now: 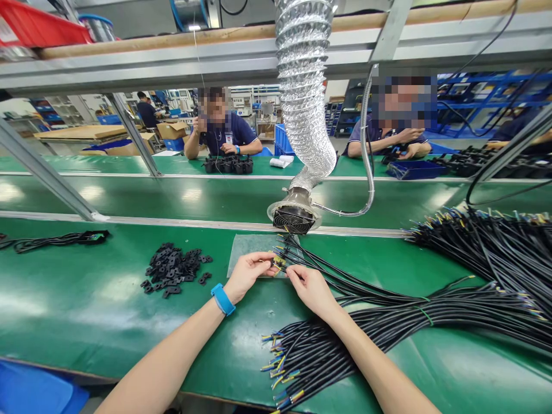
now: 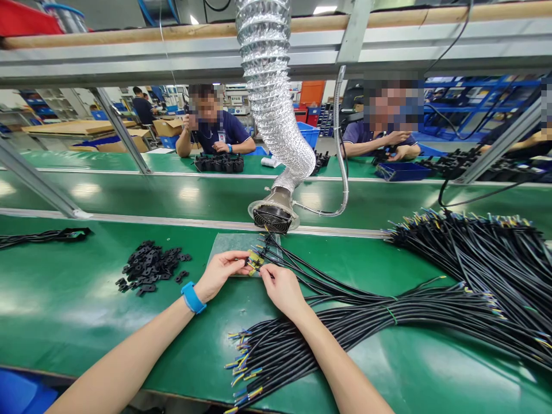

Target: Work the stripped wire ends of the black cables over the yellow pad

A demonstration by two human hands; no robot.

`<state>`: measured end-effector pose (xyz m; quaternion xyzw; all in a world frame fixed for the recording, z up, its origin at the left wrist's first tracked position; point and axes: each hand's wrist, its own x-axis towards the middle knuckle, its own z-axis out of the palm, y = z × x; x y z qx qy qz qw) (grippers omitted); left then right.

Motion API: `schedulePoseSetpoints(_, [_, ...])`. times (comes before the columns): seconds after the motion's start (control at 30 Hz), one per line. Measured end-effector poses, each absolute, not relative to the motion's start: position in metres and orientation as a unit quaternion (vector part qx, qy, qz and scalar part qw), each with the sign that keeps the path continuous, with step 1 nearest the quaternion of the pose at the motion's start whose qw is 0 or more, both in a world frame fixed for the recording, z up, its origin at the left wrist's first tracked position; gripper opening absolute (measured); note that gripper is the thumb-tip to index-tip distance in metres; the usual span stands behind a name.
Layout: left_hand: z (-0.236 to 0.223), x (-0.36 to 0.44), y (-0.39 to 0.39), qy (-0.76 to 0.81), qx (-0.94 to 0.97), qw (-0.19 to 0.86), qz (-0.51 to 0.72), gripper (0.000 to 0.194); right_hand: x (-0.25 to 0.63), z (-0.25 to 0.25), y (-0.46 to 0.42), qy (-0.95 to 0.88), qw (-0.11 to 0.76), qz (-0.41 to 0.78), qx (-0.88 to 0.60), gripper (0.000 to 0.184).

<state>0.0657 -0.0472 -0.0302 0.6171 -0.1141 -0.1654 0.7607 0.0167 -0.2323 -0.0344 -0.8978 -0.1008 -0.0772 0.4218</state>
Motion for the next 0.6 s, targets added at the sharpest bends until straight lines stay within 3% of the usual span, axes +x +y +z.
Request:
schedulePoseSetpoints(0.37, [-0.0282, 0.0654, -0.0474, -0.118, 0.622, 0.757, -0.161, 0.047, 0.0173, -0.0346, -0.2323, -0.098, 0.416, -0.076, -0.901, 0.041])
schedulePoseSetpoints(0.6, [-0.0325, 0.0620, -0.0487, -0.196, 0.726, 0.655, -0.076, 0.035, 0.0143, -0.0356, -0.2319, -0.135, 0.368, -0.128, -0.911, 0.032])
